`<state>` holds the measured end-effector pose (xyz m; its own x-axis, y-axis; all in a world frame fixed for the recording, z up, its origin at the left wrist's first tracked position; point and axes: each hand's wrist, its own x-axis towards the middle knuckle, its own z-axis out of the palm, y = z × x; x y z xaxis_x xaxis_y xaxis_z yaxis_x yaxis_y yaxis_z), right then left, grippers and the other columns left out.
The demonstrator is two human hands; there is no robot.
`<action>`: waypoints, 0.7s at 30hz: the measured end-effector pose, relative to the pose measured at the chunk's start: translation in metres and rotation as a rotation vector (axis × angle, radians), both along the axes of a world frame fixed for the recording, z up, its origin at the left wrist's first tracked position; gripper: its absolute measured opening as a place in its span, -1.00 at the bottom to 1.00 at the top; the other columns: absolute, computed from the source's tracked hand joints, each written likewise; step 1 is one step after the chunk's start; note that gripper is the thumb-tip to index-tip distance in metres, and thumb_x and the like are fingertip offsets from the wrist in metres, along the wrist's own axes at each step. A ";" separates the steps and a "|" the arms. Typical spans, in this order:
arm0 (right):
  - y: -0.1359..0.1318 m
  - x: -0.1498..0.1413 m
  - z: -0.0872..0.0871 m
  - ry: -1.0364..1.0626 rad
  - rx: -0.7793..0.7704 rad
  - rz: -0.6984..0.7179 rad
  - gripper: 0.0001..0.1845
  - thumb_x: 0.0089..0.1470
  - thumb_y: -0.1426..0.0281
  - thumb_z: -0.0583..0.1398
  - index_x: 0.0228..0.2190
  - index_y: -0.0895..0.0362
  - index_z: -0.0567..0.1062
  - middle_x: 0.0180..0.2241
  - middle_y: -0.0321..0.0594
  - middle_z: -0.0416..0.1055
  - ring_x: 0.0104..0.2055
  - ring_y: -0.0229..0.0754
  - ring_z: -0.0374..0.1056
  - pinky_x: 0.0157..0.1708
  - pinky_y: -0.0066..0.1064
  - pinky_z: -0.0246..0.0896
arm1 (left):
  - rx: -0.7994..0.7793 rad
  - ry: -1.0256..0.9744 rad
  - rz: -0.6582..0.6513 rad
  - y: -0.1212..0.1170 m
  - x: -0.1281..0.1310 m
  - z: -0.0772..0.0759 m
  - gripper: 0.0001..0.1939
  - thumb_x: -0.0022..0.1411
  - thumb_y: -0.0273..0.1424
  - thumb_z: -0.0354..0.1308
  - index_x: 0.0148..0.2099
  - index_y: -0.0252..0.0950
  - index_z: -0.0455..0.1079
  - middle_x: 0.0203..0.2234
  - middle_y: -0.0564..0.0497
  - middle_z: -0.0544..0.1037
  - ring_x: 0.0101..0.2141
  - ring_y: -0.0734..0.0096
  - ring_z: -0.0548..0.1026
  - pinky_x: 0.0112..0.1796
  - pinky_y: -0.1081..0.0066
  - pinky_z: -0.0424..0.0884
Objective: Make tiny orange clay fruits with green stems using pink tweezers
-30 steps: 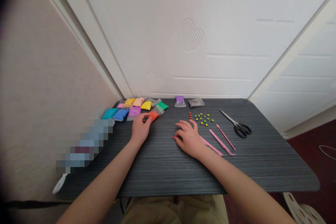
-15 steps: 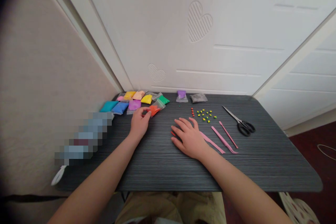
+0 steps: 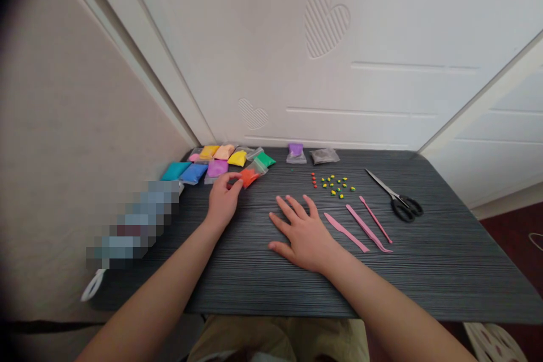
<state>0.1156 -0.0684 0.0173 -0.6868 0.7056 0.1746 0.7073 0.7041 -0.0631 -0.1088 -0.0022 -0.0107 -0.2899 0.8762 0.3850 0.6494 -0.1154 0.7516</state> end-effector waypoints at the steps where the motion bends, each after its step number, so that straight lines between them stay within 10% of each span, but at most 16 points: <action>1: 0.000 0.000 0.000 0.002 -0.009 0.008 -0.39 0.07 -0.01 -0.13 0.07 -0.01 0.19 0.20 -0.11 -0.07 0.22 0.02 -0.17 0.11 0.06 -0.42 | -0.001 -0.005 -0.003 0.000 0.000 0.000 -0.81 0.10 -0.34 -0.02 -0.25 -0.25 0.35 -0.28 -0.01 0.44 -0.25 0.32 0.37 -0.26 0.34 0.30; 21: 0.003 0.002 -0.003 0.023 -0.031 -0.075 -0.35 0.07 -0.03 -0.17 0.09 0.03 0.15 0.22 -0.07 -0.13 0.23 0.02 -0.21 0.11 0.08 -0.43 | -0.029 -0.010 0.019 0.000 0.000 0.001 -0.81 0.10 -0.32 0.00 -0.25 -0.24 0.37 -0.28 0.01 0.45 -0.27 0.33 0.38 -0.30 0.36 0.30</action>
